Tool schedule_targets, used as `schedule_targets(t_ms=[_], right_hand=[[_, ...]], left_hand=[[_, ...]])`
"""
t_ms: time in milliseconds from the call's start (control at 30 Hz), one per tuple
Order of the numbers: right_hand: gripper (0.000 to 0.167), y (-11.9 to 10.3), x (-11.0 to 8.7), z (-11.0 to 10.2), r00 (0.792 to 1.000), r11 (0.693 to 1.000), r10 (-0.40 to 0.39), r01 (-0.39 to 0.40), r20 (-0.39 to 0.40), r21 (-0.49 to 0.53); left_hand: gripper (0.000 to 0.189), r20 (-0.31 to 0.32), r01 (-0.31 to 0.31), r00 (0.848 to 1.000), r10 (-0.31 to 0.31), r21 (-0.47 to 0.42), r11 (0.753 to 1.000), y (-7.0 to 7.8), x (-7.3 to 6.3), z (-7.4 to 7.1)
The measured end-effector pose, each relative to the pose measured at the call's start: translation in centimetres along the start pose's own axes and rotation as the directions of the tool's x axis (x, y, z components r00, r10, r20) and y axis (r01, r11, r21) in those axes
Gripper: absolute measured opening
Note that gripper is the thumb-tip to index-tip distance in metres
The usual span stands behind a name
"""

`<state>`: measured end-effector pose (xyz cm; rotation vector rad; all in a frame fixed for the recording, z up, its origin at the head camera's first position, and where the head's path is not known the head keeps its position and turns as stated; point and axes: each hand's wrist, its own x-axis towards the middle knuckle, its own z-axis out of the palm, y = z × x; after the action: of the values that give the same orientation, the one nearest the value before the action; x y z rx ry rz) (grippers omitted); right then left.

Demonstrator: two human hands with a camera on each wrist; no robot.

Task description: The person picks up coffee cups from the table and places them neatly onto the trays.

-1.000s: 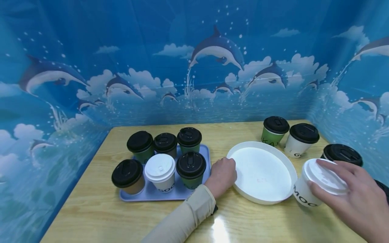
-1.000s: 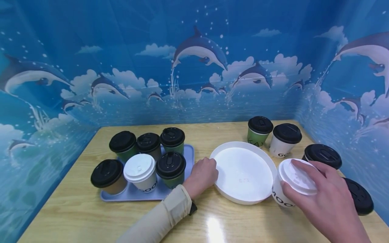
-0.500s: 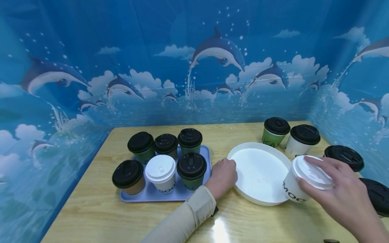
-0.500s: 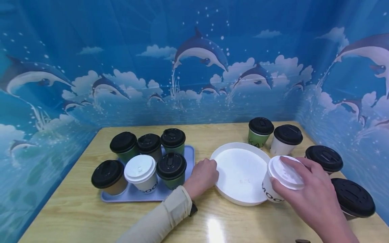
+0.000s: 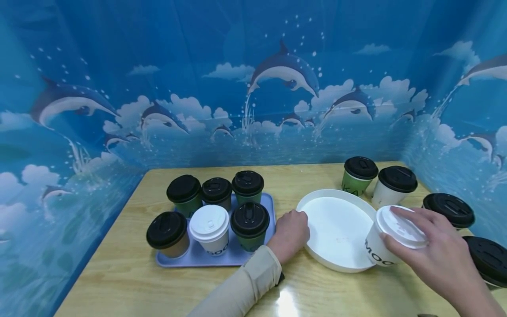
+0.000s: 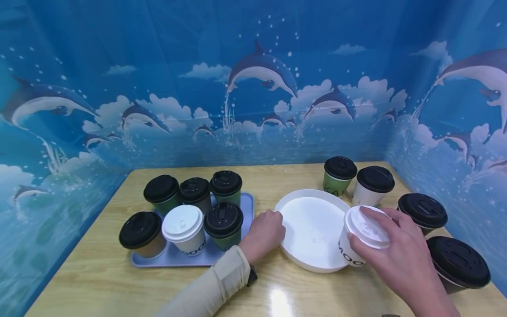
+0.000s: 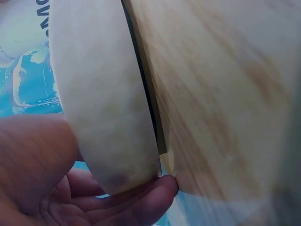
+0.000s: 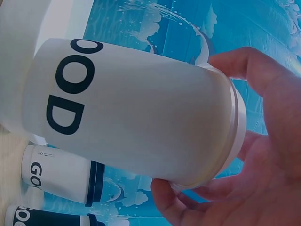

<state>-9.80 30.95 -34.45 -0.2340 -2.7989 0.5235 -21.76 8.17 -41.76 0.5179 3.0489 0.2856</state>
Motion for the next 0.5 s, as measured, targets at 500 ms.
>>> schedule_targets(t_ms=[500], right_hand=[[0.07, -0.44, 0.35, 0.1, 0.998, 0.998, -0.055, 0.056, -0.03, 0.037]], left_hand=[[0.013, -0.03, -0.006, 1.0, 0.006, 0.008, 1.0, 0.04, -0.06, 0.07]])
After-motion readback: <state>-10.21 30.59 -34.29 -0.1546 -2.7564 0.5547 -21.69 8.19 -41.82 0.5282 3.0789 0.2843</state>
